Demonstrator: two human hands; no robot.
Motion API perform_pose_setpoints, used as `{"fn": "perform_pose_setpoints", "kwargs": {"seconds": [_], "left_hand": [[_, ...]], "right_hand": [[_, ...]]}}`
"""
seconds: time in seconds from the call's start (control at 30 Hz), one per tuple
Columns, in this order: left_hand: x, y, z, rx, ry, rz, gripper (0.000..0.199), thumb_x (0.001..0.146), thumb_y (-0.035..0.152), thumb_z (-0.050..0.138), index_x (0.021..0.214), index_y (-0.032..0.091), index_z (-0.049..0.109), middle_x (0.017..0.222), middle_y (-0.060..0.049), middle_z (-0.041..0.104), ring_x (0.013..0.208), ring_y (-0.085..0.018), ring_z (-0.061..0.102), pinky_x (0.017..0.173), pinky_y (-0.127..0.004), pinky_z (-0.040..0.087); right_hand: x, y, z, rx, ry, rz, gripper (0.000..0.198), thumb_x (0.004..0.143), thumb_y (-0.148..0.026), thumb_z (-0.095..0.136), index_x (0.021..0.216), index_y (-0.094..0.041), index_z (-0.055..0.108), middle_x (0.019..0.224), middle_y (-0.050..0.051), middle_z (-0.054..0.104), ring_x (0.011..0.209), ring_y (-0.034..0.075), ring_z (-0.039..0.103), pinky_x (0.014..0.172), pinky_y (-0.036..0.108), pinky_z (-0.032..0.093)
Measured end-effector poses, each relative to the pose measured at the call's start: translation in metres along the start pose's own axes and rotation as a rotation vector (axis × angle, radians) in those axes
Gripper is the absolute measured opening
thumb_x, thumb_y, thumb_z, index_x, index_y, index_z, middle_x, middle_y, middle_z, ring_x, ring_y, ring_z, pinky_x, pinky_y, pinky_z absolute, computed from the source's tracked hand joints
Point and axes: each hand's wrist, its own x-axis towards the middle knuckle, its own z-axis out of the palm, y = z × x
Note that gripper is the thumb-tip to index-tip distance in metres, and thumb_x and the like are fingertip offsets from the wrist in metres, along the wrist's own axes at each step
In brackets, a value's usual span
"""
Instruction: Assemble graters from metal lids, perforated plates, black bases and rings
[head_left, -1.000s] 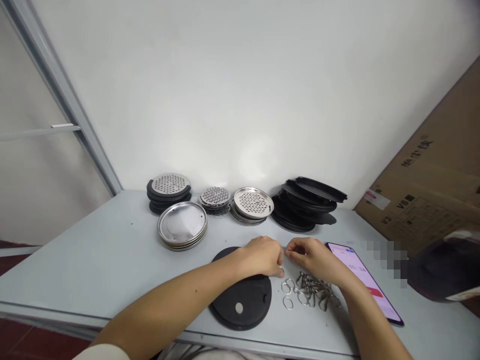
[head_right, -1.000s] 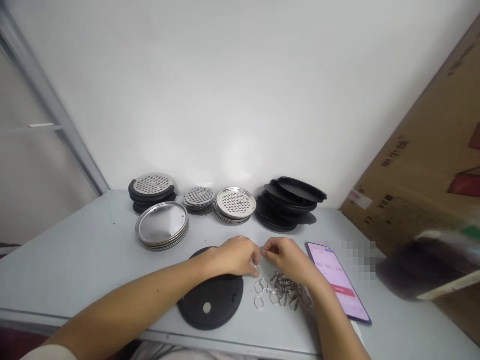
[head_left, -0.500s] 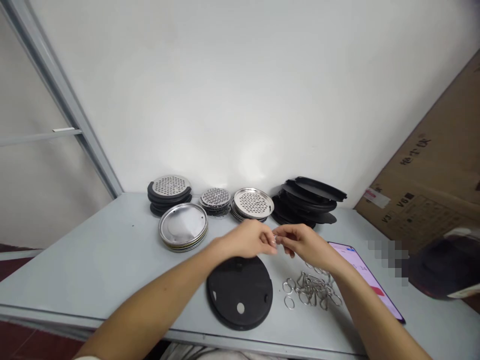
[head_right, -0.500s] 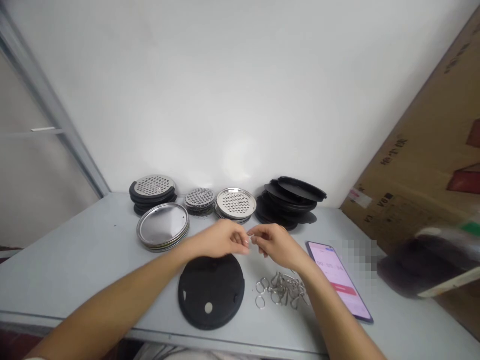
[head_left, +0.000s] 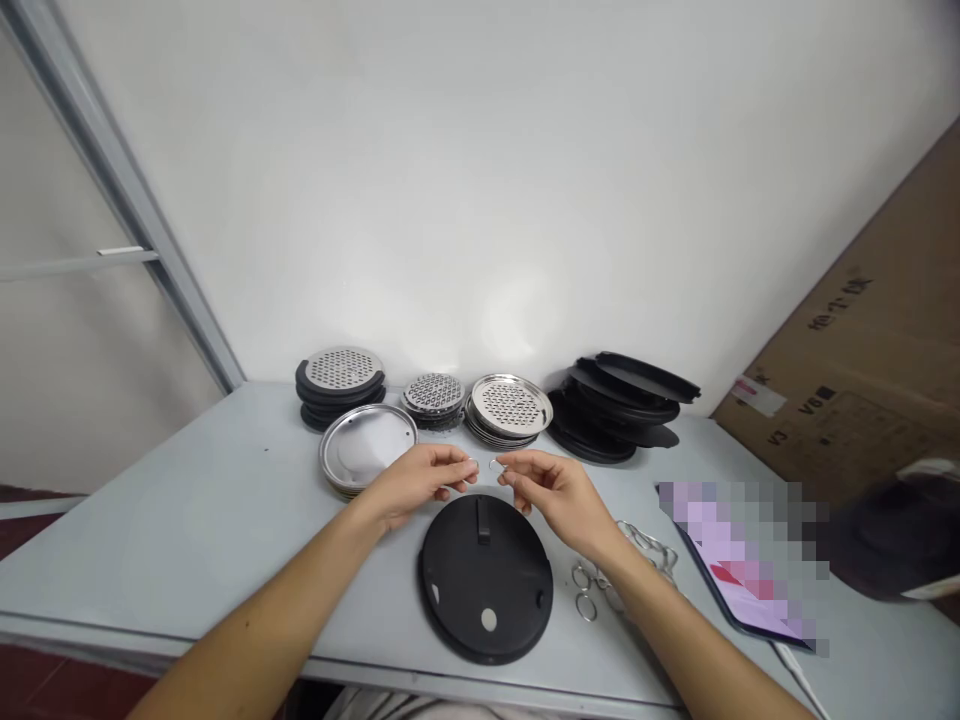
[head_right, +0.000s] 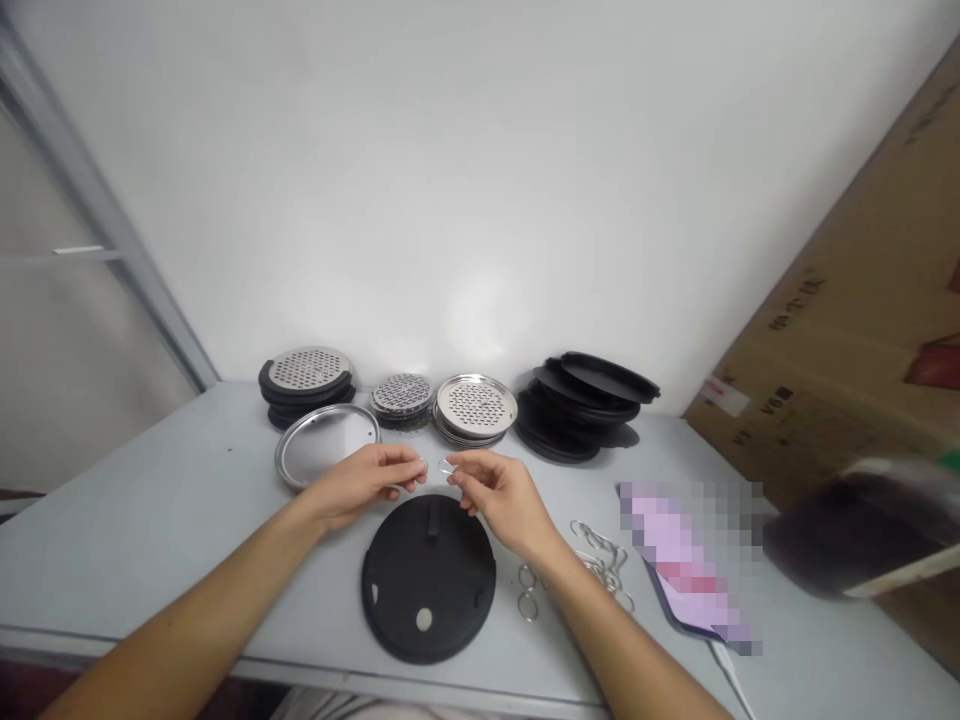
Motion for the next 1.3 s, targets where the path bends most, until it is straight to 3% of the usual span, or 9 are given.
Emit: {"fn": "perform_pose_setpoints", "kwargs": {"seconds": [0.17,0.4,0.6,0.67,0.83,0.97,1.3], "left_hand": [[-0.001,-0.004,0.008,-0.106,-0.012,0.008,0.032,0.076,0.044,0.07,0.085,0.013,0.07,0.089,-0.005,0.064,0.078,-0.011,0.053,0.067,-0.023,0.037],[-0.001,-0.006,0.021,-0.018,0.079,0.111,0.028,0.076,0.04,0.07,0.082,0.012,0.07,0.077,-0.002,0.062,0.069,-0.01,0.049,0.066,-0.024,0.037],[0.001,-0.008,0.025,-0.039,0.149,0.125,0.03,0.075,0.042,0.071,0.079,0.013,0.069,0.075,-0.002,0.062,0.067,-0.011,0.051,0.065,-0.025,0.038],[0.001,-0.009,0.025,-0.03,0.159,0.133,0.029,0.075,0.041,0.07,0.079,0.013,0.07,0.076,-0.003,0.064,0.068,-0.011,0.052,0.065,-0.025,0.039],[0.002,-0.01,0.027,0.027,0.182,0.192,0.026,0.077,0.039,0.069,0.078,0.012,0.07,0.072,-0.003,0.065,0.068,-0.012,0.054,0.064,-0.024,0.04],[0.003,-0.012,0.027,-0.015,0.17,0.173,0.026,0.077,0.038,0.069,0.08,0.012,0.071,0.075,-0.004,0.067,0.067,-0.012,0.055,0.064,-0.024,0.041],[0.002,-0.009,0.027,-0.102,0.154,0.074,0.026,0.074,0.036,0.073,0.077,0.011,0.071,0.074,-0.004,0.066,0.066,-0.01,0.055,0.062,-0.022,0.04]], "right_hand": [[-0.002,0.002,0.004,-0.027,0.006,-0.025,0.033,0.077,-0.038,0.068,0.101,-0.017,0.069,0.056,-0.002,0.058,0.053,0.012,0.053,0.054,0.027,0.046],[-0.005,0.009,0.007,-0.112,-0.03,-0.054,0.027,0.083,-0.034,0.062,0.103,-0.017,0.071,0.062,0.0,0.061,0.052,0.012,0.052,0.052,0.026,0.044],[-0.01,0.012,0.012,-0.562,0.044,-0.453,0.027,0.093,-0.023,0.048,0.113,-0.022,0.067,0.086,0.007,0.061,0.075,0.018,0.057,0.07,0.031,0.048],[-0.012,0.012,0.013,-0.667,0.01,-0.504,0.032,0.095,-0.02,0.042,0.122,-0.021,0.061,0.088,0.007,0.056,0.077,0.018,0.056,0.072,0.032,0.048],[-0.01,0.017,0.013,-0.862,-0.062,-0.477,0.037,0.098,-0.019,0.034,0.131,-0.02,0.05,0.088,0.007,0.053,0.073,0.018,0.056,0.068,0.031,0.05],[-0.008,0.023,0.012,-1.013,-0.022,-0.516,0.04,0.098,-0.018,0.034,0.137,-0.016,0.041,0.092,0.009,0.056,0.074,0.02,0.059,0.066,0.032,0.05],[-0.014,0.017,0.016,-1.132,-0.025,-0.518,0.04,0.095,-0.012,0.034,0.135,-0.015,0.041,0.095,0.009,0.055,0.067,0.018,0.057,0.061,0.03,0.048]]}}
